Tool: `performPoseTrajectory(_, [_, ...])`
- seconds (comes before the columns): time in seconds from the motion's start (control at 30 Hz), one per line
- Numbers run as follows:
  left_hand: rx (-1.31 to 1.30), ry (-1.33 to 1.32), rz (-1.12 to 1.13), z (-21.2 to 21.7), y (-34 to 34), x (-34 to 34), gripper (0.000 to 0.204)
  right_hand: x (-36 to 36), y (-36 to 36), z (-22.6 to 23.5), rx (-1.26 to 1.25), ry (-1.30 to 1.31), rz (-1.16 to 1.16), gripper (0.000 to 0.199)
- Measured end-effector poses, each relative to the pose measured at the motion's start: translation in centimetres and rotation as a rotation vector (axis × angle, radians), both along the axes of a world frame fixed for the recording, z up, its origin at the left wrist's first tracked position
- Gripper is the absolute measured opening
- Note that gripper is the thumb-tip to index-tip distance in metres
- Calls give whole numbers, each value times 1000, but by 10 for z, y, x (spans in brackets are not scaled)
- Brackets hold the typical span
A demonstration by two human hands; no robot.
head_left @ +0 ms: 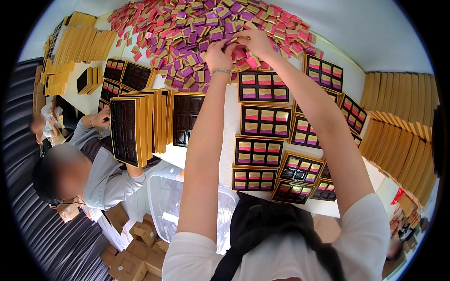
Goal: The person places small, colorful rectangular items into the compartments of black trays with gold borders. They arrange the items in a specific pattern, then pick up the completed trays and place them into a clear plastic bin. The process is repeated continuously with multiple trays.
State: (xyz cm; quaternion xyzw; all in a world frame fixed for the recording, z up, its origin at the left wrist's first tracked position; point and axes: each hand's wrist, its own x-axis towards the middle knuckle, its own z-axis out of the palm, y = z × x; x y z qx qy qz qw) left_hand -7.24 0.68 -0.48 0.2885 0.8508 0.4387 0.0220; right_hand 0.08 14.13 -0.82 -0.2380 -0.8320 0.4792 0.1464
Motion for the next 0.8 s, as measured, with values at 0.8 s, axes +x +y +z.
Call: performPoseTrajectory(0.8, [435,-1228,-132,78,-28,137,15,183,-44,75,-1218,307,-144,31])
